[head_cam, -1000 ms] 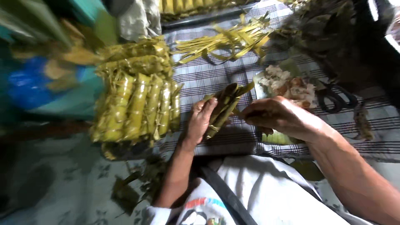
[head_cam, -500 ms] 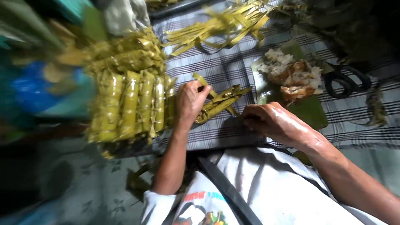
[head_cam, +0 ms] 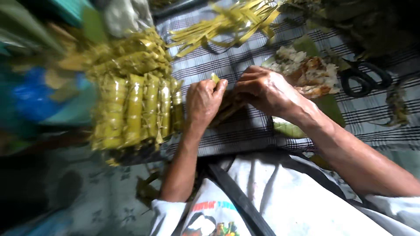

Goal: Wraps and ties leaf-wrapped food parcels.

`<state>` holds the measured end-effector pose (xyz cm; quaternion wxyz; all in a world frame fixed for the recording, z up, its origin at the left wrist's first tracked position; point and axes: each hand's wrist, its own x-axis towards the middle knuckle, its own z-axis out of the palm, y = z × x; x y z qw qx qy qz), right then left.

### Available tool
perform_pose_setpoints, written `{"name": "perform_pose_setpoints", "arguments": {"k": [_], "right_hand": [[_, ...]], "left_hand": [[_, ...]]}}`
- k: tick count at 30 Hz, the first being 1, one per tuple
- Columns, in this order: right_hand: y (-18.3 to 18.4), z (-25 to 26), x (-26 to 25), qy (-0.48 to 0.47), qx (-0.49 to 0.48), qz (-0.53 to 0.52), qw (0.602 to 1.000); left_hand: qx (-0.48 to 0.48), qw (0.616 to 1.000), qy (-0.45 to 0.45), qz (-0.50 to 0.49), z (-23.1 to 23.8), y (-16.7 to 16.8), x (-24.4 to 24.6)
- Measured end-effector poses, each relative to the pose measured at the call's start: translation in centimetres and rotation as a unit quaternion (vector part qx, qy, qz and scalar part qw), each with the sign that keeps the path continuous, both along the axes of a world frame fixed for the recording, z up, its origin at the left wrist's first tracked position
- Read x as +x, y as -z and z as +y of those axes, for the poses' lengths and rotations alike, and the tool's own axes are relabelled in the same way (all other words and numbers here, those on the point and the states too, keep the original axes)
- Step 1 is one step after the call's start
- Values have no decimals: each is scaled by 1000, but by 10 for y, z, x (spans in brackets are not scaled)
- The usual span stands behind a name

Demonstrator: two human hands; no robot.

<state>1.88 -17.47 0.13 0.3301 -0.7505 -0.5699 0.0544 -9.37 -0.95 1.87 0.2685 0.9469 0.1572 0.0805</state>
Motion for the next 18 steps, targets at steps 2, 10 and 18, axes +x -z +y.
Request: {"name": "perform_pose_setpoints", "arguments": {"k": [2, 10, 18], "right_hand": [[5, 11, 2, -1, 3, 26, 1000], [12, 26, -19, 39, -45, 155, 986], [-6, 23, -24, 58, -96, 133, 985]], "left_hand": [[36, 999, 13, -34, -2, -2, -8], [54, 996, -29, -68, -6, -3, -40], [-92, 989, -106, -43, -13, 24, -70]]}}
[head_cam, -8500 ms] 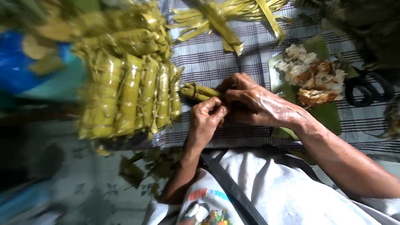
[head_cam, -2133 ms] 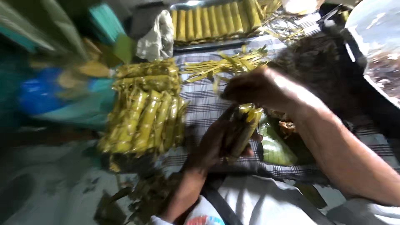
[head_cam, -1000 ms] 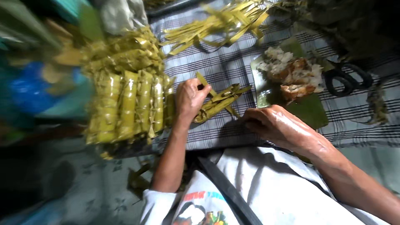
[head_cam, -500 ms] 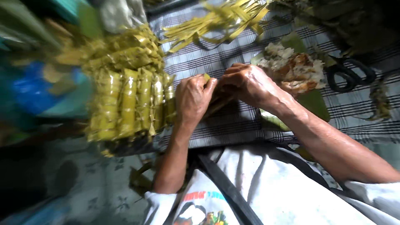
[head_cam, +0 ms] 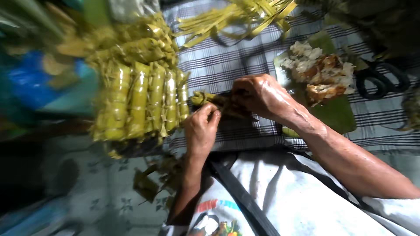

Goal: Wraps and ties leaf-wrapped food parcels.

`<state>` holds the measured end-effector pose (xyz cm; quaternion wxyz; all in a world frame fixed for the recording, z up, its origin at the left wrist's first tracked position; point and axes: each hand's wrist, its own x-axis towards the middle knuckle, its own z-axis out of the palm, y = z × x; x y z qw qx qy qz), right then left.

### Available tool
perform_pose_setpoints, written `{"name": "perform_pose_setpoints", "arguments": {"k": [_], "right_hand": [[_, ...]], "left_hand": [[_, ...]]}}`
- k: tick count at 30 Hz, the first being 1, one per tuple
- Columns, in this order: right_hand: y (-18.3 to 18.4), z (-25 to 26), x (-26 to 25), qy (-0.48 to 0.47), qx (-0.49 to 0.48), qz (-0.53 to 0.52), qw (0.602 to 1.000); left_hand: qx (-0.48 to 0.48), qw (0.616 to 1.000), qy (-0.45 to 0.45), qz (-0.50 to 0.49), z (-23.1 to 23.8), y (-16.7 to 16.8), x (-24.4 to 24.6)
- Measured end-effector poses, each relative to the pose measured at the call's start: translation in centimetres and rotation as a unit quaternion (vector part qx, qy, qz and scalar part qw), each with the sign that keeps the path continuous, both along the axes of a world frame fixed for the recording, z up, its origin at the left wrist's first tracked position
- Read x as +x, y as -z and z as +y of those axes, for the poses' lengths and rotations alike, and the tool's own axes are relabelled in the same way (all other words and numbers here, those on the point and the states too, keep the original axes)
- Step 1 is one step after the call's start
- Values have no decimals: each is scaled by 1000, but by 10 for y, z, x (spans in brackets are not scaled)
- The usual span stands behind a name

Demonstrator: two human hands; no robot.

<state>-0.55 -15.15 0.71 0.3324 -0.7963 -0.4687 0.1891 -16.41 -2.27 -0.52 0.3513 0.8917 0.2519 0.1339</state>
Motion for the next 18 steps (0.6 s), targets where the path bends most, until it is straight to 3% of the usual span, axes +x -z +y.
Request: {"name": "perform_pose_setpoints", "arguments": {"k": [4, 9, 11, 13, 15, 18], "right_hand": [[-9, -1, 2, -58, 70, 154, 984], [-10, 6, -4, 7, 171, 436, 884], [-8, 6, -5, 38, 170, 471, 865], [-2, 3, -5, 25, 159, 408, 899], [7, 0, -5, -24, 149, 244, 958], [15, 3, -12, -55, 152, 51, 986]], "left_hand": [[-139, 988, -19, -64, 3, 3, 4], [-271, 955, -30, -117, -7, 7, 10], [-281, 952, -22, -121, -6, 8, 10], [-291, 949, -9, -125, -4, 9, 8], [-311, 942, -8, -126, -2, 9, 9], [-347, 929, -10, -132, 0, 8, 11]]}}
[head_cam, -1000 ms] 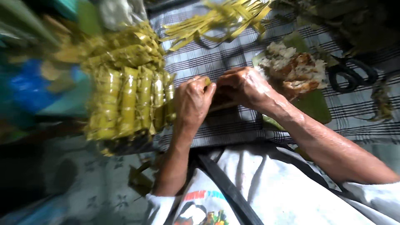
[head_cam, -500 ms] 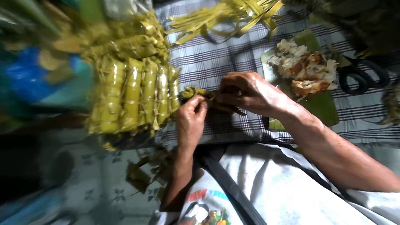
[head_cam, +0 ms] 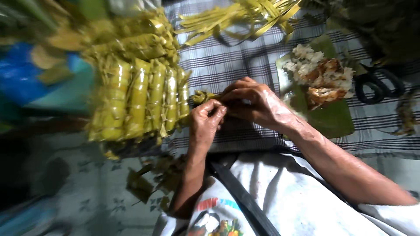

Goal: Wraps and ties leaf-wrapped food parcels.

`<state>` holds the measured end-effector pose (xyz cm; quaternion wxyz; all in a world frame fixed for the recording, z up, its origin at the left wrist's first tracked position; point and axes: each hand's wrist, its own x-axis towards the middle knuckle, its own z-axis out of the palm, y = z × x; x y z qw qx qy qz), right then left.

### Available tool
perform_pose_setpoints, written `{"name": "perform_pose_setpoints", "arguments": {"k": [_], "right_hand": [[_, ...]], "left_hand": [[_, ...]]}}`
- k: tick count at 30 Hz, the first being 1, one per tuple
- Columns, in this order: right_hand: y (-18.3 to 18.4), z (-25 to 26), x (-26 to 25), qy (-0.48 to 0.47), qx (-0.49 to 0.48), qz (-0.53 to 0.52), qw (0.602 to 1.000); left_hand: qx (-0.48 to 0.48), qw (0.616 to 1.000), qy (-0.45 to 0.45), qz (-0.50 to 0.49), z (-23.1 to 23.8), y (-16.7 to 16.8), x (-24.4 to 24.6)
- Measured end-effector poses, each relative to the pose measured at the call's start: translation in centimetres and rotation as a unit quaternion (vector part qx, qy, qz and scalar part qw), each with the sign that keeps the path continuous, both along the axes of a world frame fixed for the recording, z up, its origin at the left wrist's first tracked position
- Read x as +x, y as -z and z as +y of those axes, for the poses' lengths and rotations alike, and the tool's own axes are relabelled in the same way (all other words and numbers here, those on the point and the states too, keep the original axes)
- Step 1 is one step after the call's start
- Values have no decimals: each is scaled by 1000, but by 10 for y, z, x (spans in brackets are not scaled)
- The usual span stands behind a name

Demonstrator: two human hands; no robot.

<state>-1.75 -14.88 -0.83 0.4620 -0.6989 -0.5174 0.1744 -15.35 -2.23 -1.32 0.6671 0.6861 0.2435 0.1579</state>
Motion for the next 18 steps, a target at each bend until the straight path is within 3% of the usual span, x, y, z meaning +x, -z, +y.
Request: {"name": "perform_pose_setpoints", "arguments": {"k": [3, 8, 13, 18], "right_hand": [[3, 6, -2, -13, -6, -72, 997], [-1, 12, 10, -80, -59, -68, 993], [-23, 14, 9, -81, -130, -107, 982], [-36, 13, 14, -116, -118, -113, 980]], "left_hand": [[-32, 999, 6, -11, 3, 0, 1], [-27, 999, 20, -35, 7, 6, -3], [-8, 999, 5, -32, 7, 8, -9], [-17, 999, 1, -32, 0, 3, -14]]}}
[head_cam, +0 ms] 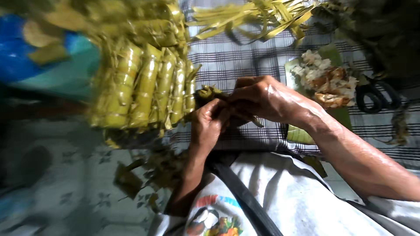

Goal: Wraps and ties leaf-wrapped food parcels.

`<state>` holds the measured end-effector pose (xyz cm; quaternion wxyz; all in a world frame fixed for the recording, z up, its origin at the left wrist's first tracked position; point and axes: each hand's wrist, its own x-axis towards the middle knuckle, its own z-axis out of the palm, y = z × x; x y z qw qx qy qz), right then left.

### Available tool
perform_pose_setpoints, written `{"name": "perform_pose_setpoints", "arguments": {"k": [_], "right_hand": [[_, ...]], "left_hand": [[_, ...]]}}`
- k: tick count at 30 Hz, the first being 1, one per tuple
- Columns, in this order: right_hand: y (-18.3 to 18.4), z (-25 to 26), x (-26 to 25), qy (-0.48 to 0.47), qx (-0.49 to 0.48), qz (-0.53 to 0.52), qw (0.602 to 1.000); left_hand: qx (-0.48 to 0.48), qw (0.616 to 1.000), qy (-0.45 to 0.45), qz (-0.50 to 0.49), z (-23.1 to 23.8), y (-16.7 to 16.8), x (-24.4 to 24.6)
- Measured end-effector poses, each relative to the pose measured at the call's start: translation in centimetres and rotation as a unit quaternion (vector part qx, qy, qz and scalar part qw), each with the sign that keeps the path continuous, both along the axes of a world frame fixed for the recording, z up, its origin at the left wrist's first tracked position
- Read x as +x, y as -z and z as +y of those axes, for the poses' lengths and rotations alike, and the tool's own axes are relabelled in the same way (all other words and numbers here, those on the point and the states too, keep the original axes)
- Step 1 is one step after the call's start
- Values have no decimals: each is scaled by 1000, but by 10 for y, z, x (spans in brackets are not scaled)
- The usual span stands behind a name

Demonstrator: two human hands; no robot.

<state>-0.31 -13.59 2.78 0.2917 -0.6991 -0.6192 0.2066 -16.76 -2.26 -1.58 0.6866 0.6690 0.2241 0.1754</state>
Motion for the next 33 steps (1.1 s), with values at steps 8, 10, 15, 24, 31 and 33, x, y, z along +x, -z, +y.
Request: {"name": "perform_pose_setpoints", "arguments": {"k": [8, 10, 15, 24, 31, 33], "right_hand": [[5, -6, 29, 8, 76, -3, 997], [11, -8, 35, 10, 78, -6, 997], [26, -19, 41, 43, 73, 12, 996], [-19, -70, 18, 1, 87, 46, 995], [-15, -24, -6, -54, 109, -1, 993], [-11, -8, -4, -49, 135, 20, 989]], "left_hand": [[227, 968, -31, 99, -11, -3, -3], [276, 953, -20, 122, -13, -1, -4], [361, 923, -14, 136, -15, 9, -3], [427, 900, 84, 32, 17, -1, 42], [230, 955, 184, 29, 39, -22, 44], [186, 968, 165, 20, 40, -17, 35]]}}
